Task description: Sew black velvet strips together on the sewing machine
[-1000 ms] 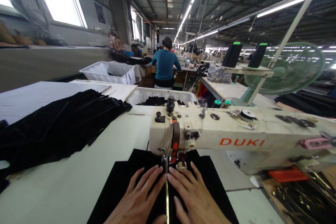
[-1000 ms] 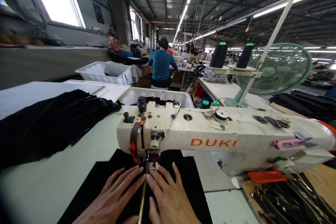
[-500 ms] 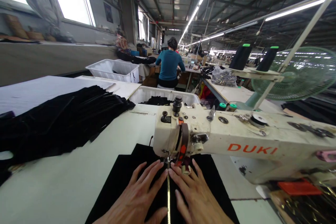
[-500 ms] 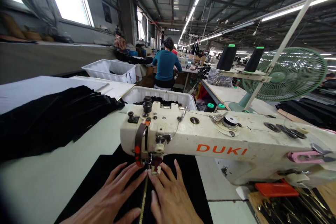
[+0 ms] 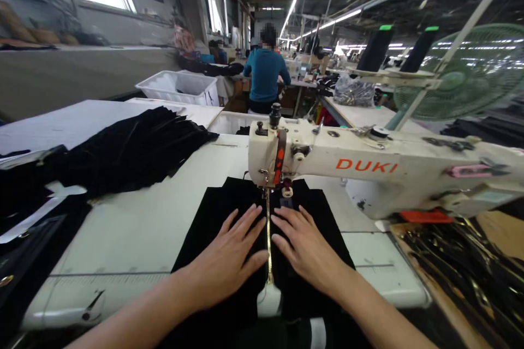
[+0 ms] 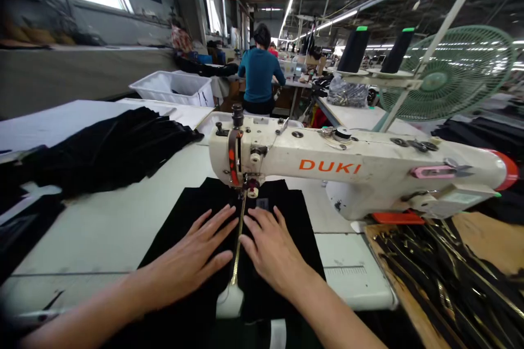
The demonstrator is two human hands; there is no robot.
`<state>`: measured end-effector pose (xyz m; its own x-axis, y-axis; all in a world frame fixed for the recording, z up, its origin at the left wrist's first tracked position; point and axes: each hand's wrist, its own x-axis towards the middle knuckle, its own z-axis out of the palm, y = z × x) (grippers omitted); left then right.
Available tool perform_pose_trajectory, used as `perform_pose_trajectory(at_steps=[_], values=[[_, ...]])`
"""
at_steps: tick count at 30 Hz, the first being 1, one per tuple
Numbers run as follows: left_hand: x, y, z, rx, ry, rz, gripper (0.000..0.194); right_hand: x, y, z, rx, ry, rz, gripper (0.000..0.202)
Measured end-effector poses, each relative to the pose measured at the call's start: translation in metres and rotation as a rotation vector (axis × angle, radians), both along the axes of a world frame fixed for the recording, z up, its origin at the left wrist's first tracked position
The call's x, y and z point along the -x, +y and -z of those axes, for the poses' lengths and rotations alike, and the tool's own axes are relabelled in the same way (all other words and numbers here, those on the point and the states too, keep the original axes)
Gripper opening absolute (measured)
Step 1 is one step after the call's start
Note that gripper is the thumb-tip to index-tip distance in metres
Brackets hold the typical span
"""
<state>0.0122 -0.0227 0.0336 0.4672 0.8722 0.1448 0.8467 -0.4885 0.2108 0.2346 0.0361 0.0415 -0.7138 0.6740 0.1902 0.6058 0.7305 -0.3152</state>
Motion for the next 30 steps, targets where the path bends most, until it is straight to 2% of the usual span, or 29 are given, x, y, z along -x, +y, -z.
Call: perform_pose_trajectory(at_steps=[3,5,6,8,10,13,17,19,21,25,30], values=[[-0.006,-0.047,0.011,-0.033,-0.106,0.039,0.087,-0.010,-0.040,0.003,0.060,0.101,-0.052,0.057],[-0.006,-0.066,0.021,-0.101,-0.171,0.013,0.077,-0.013,-0.058,0.009,0.051,0.136,-0.096,0.066],[-0.005,-0.070,0.025,-0.121,-0.205,-0.001,0.071,-0.014,-0.062,0.013,0.040,0.150,-0.111,0.063],[0.000,-0.070,0.029,-0.104,-0.284,-0.026,0.064,-0.013,-0.062,0.018,0.014,0.176,-0.142,0.047],[0.006,-0.063,0.026,-0.040,-0.370,-0.042,0.050,-0.013,-0.055,0.017,-0.017,0.177,-0.194,0.037],[0.014,-0.052,0.014,0.067,-0.490,-0.082,0.037,-0.016,-0.039,0.004,-0.048,0.171,-0.262,0.031],[0.015,-0.050,0.000,0.127,-0.571,-0.088,0.035,-0.016,-0.031,-0.018,-0.148,0.122,-0.297,0.025],[0.013,-0.053,-0.002,0.068,-0.528,-0.056,0.038,-0.013,-0.034,-0.018,-0.234,0.004,-0.347,0.021],[0.009,-0.057,0.001,-0.049,-0.423,-0.005,0.046,-0.010,-0.042,-0.011,-0.257,-0.060,-0.372,0.021],[0.000,-0.063,0.013,-0.300,-0.210,0.099,0.059,-0.007,-0.056,0.010,-0.196,0.042,-0.270,0.029],[-0.005,-0.069,0.027,-0.395,-0.023,0.160,0.060,-0.005,-0.063,0.020,-0.120,0.185,-0.176,0.031]])
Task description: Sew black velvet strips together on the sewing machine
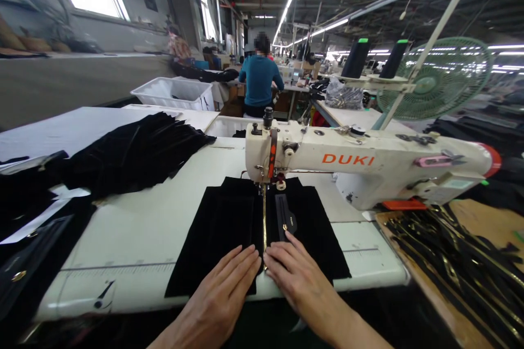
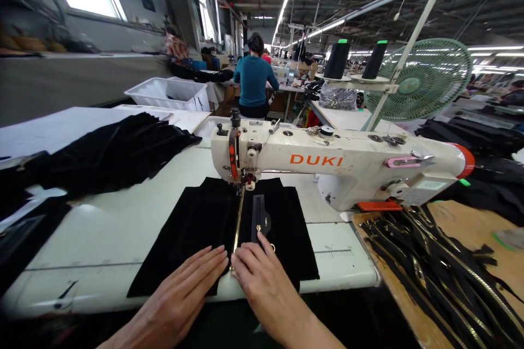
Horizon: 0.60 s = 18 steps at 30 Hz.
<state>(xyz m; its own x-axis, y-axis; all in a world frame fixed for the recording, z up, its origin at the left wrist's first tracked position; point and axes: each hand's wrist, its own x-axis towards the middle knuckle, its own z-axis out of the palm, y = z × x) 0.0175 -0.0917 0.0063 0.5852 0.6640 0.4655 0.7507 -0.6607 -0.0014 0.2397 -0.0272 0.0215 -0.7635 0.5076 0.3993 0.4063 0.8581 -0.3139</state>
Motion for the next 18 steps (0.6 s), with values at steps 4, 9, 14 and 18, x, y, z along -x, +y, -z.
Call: perform_pose_trajectory(at_steps=[4,9,14,18], values=[[0.002,0.000,0.004,-0.004,0.106,0.027,0.059,0.002,-0.003,0.000,0.178,0.142,0.072,0.028],[0.004,0.001,0.004,0.007,0.148,0.028,0.060,0.005,-0.007,0.002,0.276,0.143,0.152,0.050],[0.005,0.002,0.002,0.022,0.107,0.024,0.057,0.013,-0.007,0.002,0.145,0.285,0.151,0.029],[0.007,0.008,-0.012,0.023,0.063,0.051,0.053,0.013,-0.001,0.000,0.057,0.279,0.107,0.020]])
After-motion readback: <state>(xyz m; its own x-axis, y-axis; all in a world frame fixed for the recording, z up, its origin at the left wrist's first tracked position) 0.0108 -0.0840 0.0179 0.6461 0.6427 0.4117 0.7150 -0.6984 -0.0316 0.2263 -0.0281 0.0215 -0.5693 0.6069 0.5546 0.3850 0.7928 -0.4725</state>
